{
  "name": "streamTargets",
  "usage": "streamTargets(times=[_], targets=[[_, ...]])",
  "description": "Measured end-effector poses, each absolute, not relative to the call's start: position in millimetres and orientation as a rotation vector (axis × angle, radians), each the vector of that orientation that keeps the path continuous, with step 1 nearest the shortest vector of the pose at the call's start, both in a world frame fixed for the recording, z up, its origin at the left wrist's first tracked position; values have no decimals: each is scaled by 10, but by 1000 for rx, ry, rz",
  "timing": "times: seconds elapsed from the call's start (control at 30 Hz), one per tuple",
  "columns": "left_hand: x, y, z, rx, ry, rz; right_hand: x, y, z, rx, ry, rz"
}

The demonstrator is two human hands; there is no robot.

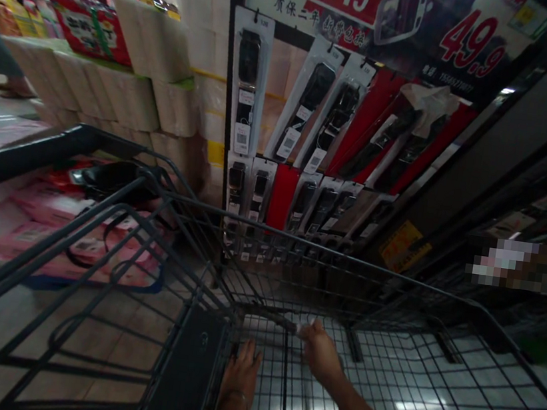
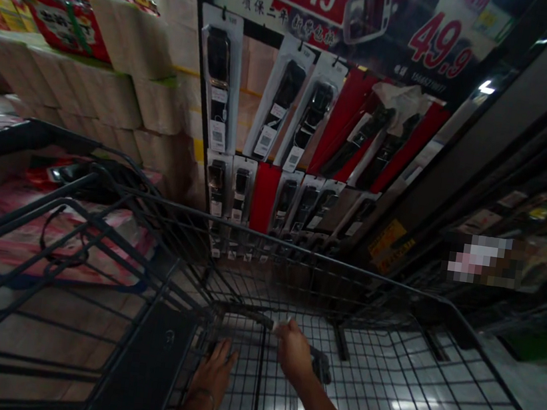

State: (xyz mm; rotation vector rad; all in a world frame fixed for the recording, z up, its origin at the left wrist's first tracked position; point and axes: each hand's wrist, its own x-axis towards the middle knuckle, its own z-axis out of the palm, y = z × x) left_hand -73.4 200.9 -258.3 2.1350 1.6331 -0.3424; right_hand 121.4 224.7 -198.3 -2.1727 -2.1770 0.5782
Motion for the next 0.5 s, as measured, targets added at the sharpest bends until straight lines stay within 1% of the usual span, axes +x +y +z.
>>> streamTargets(times=[0.2, 0.3, 0.5], targets=[[-739, 2040, -2536, 2129, 1597, -388, 1160, 2319, -2244, -2363, -1997, 542], [-746, 2038, -2496, 2113, 1594, -362, 1120, 2295, -2293, -2377, -1999, 513], [-746, 2037, -2518, 2112, 1590, -339, 1149, 2157, -2295, -2306, -2092, 626]])
